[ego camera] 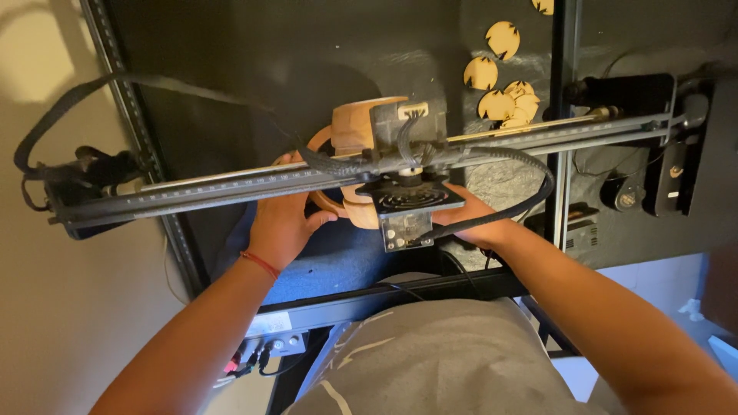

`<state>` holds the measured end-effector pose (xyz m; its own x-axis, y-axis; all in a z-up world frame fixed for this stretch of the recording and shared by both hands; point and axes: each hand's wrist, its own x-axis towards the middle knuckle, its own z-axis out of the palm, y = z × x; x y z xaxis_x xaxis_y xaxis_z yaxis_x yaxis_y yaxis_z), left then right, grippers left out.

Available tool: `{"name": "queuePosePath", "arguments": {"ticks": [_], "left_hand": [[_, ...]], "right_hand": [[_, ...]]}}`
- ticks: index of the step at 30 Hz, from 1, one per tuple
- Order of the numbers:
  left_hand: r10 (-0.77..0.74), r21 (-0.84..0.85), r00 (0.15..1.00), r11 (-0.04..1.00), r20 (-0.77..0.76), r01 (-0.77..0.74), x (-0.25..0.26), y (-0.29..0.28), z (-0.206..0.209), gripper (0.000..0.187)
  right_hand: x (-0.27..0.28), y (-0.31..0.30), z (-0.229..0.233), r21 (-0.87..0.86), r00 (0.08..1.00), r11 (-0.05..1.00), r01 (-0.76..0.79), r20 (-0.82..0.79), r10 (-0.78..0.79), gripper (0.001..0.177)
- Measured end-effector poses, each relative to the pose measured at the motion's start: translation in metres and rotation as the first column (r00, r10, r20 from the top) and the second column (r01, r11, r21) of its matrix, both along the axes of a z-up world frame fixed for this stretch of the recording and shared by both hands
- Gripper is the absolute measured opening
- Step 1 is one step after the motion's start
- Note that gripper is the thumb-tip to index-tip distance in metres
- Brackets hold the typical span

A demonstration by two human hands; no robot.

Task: The person places a wooden mug onto a laser engraver, aligns it with the laser head, and opens a laptop to configure the job.

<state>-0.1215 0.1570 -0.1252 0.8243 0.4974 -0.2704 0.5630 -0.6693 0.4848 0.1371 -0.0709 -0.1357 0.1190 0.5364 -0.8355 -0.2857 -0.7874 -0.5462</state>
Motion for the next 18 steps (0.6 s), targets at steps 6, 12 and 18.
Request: {"name": "queuePosePath", "arguments": {"ticks": [6,12,18], "left_hand": [[0.001,-0.039,1.000,0.999,-0.030,-0.003,-0.001,0.001,0.000,0.080],[0.004,-0.007,1.000,1.000,-0.018,-0.004,0.001,0.000,0.004,0.079],[-0.003,0.011,1.000,1.000,-0.014,0.003,0.002,0.001,0.004,0.080]], "right_hand": [[-0.001,-0.003,0.000,-0.039,0.999,0.999,0.035,-0.021,-0.036,0.097],[0.008,-0.026,-0.033,0.032,0.999,0.999,0.004,-0.035,-0.003,0.078],[0.002,-0.016,-0.016,0.039,0.997,0.998,0.039,-0.063,-0.037,0.073]]}}
